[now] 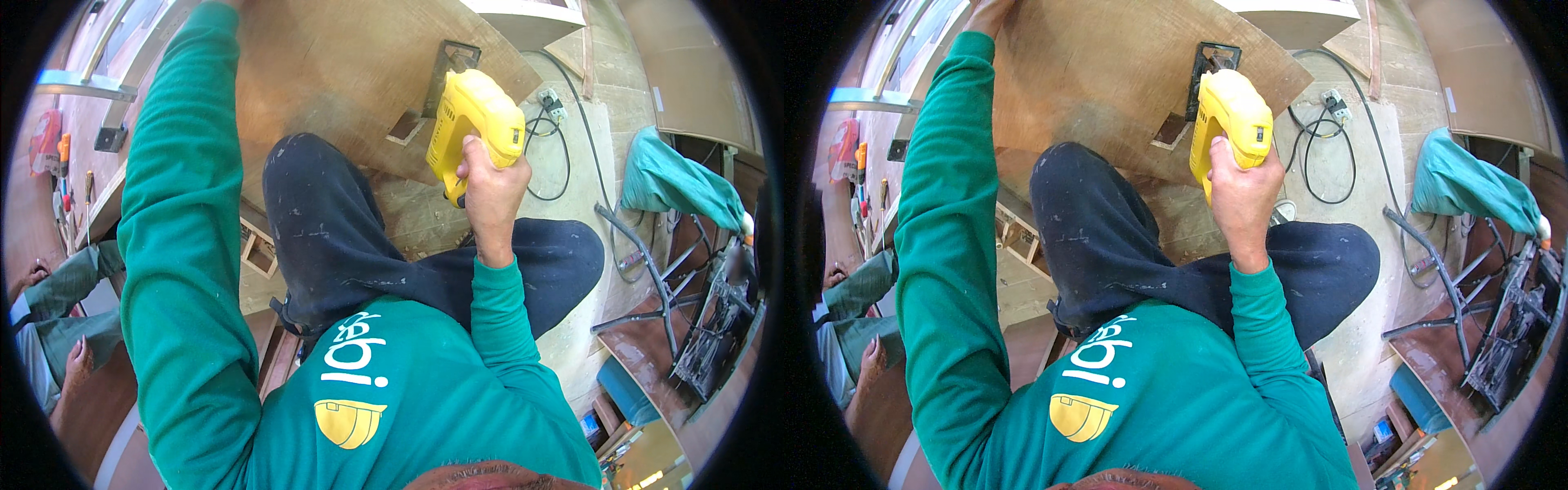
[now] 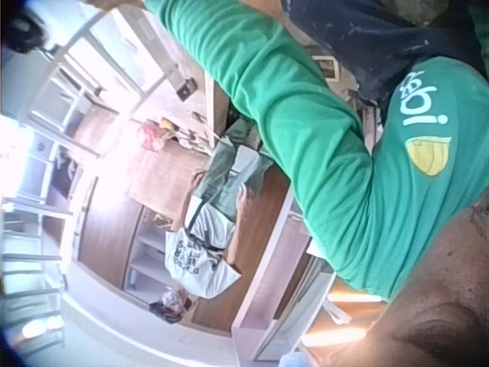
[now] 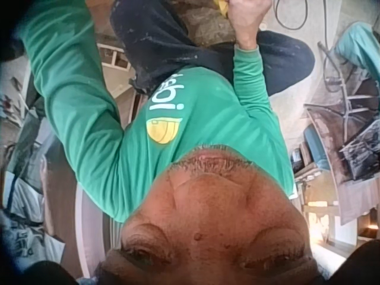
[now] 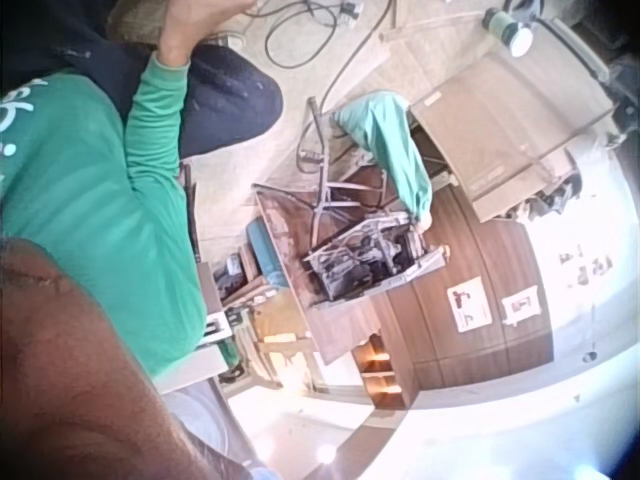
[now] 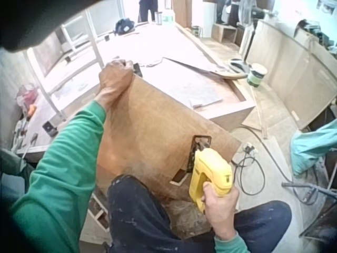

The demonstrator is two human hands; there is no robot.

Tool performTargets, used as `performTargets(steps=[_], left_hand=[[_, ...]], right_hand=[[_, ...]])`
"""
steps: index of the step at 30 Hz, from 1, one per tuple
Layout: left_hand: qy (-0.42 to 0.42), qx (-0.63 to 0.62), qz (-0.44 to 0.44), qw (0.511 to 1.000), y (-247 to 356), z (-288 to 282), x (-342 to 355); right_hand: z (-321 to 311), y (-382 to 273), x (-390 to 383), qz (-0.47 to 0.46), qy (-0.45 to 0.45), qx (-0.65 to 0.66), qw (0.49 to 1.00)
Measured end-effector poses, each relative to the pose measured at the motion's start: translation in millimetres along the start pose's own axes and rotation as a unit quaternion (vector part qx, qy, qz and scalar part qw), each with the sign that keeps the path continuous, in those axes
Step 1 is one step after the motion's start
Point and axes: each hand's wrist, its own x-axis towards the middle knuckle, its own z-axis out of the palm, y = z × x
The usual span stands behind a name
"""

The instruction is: The person uses a yellow jigsaw to cut rectangular holes into a large wooden board while sitting on the floor. After cutting, the person stands up, moves the board, and places it into a cabinet structure.

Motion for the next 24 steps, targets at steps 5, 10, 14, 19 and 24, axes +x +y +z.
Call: performTargets(steps=[5,10,14,19,24], left_hand=[[0.011,0.013,-0.005,1.0,-6,7,5],[-0.008,0.011,-0.016,1.0,-4,5,6],[0.002,0.02,-0.017,1.0,-7,9,9],[0.0,0.017,-0.016,1.0,-2,8,6],[0.001,0.029,-0.015,0.999,-4,9,7]], right_hand=[[1,-1,0,-0.006,-0.001,0.004,1.0],[0,-2,1,-0.001,-0.001,0.003,1.0],[0,-4,1,0.004,-0.003,-0.001,1.0],[0,-3,2,0.004,0.002,0.003,1.0],[-1,-3,3,-0.004,-0.007,0.001,1.0]])
